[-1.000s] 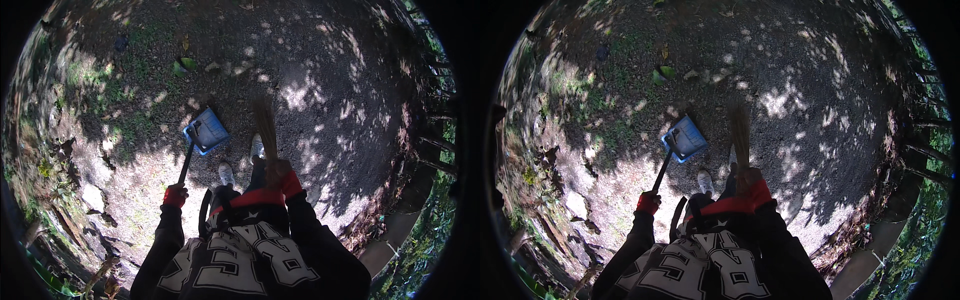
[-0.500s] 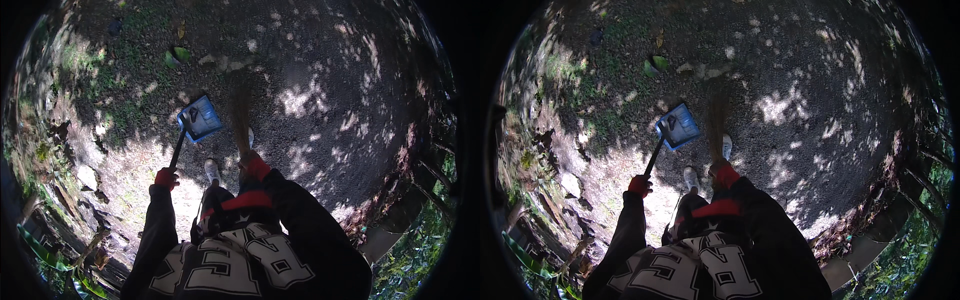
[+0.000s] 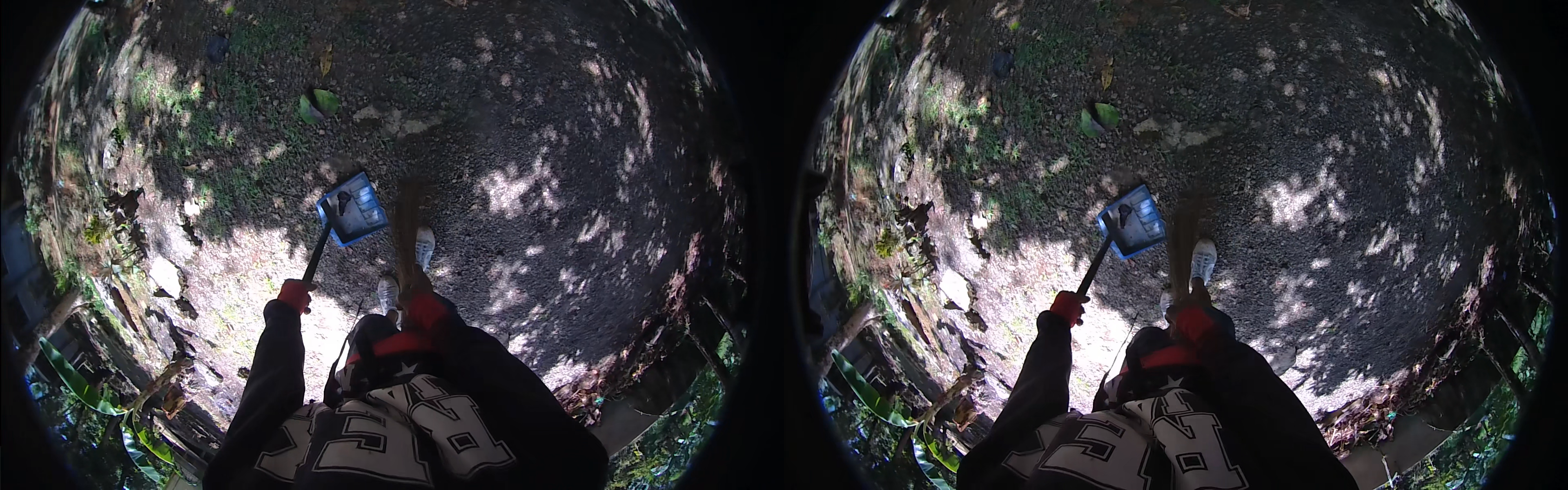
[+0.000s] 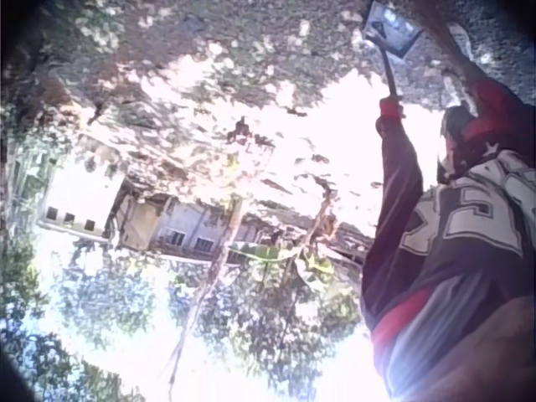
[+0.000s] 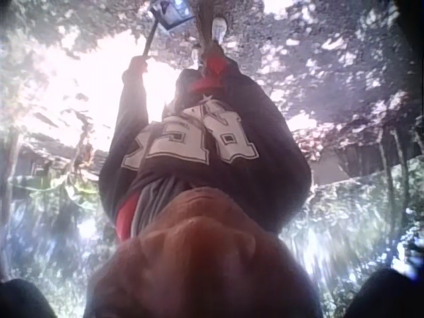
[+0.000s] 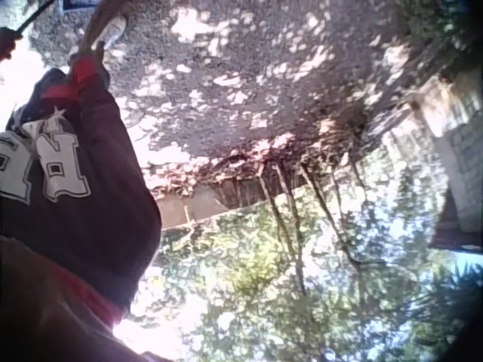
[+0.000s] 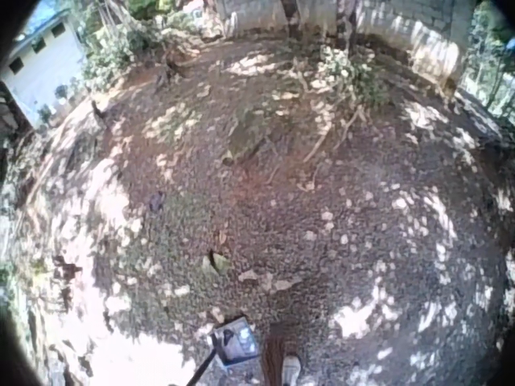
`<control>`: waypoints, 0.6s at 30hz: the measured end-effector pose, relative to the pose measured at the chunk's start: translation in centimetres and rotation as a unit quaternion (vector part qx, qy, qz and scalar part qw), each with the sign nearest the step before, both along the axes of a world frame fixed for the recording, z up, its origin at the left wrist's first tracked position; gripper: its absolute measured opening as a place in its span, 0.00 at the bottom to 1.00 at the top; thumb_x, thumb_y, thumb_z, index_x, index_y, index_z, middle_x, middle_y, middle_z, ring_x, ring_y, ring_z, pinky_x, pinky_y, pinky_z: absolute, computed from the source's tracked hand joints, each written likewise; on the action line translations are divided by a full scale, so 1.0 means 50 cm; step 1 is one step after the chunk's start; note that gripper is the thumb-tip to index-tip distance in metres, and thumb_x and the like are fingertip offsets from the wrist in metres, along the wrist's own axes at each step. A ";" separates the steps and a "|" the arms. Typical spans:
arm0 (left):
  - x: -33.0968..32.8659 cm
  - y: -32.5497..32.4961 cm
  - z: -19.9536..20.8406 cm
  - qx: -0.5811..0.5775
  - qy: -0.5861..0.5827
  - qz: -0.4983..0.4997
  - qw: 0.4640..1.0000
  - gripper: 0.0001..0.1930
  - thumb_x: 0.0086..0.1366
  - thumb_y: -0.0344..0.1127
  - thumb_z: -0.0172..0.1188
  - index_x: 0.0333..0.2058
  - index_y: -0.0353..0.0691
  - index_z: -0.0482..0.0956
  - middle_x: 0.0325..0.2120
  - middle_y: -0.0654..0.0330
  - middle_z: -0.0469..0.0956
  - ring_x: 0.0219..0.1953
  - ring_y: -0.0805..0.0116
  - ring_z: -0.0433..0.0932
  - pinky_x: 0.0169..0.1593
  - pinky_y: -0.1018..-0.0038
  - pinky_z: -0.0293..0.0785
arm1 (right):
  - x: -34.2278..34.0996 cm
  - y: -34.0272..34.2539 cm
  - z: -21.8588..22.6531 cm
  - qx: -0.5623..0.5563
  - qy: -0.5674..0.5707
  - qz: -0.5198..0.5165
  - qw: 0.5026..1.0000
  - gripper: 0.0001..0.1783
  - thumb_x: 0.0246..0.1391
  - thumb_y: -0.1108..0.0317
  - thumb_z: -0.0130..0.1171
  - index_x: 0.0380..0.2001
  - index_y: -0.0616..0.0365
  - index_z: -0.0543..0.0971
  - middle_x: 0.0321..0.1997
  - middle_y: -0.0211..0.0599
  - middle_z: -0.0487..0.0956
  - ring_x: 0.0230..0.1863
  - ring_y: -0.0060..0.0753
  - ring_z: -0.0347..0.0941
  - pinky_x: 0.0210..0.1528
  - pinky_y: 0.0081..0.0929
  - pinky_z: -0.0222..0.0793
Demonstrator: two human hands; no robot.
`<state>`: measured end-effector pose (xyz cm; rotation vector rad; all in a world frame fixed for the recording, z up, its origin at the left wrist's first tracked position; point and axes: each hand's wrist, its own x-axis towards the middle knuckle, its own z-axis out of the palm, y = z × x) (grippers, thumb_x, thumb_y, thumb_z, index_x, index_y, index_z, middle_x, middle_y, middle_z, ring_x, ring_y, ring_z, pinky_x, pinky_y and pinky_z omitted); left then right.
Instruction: The person sweeps dry leaves and debris from a dirt and gravel yard using a broom and dustpan. They gather the material into piles, sweep it into the dustpan, and move to different areas to continue cleaning.
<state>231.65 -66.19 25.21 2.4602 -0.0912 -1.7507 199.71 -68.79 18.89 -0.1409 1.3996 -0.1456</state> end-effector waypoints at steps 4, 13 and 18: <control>0.017 0.007 0.024 -0.014 0.001 0.024 1.000 0.10 0.59 0.34 0.55 0.34 0.32 0.76 0.15 0.60 0.69 0.13 0.68 0.67 0.17 0.71 0.67 | 0.011 -0.026 0.094 0.043 -0.195 0.010 0.980 0.13 0.44 0.65 0.61 0.31 0.62 0.74 0.31 0.45 0.77 0.33 0.39 0.76 0.31 0.34 0.72; 0.125 0.077 0.077 -0.018 0.015 0.054 0.998 0.11 0.59 0.30 0.52 0.39 0.32 0.76 0.17 0.58 0.71 0.13 0.70 0.70 0.14 0.76 0.63 | 0.001 -0.104 0.273 -0.157 0.010 0.235 0.959 0.19 0.41 0.64 0.63 0.35 0.65 0.74 0.27 0.38 0.77 0.31 0.30 0.76 0.32 0.28 0.72; 0.240 0.100 0.093 -0.107 0.106 0.194 0.969 0.10 0.59 0.34 0.53 0.37 0.35 0.73 0.14 0.65 0.65 0.13 0.74 0.62 0.17 0.73 0.64 | 0.007 -0.204 0.184 -0.187 -0.019 0.182 0.965 0.21 0.50 0.59 0.56 0.35 0.71 0.72 0.29 0.47 0.78 0.31 0.36 0.77 0.31 0.32 0.72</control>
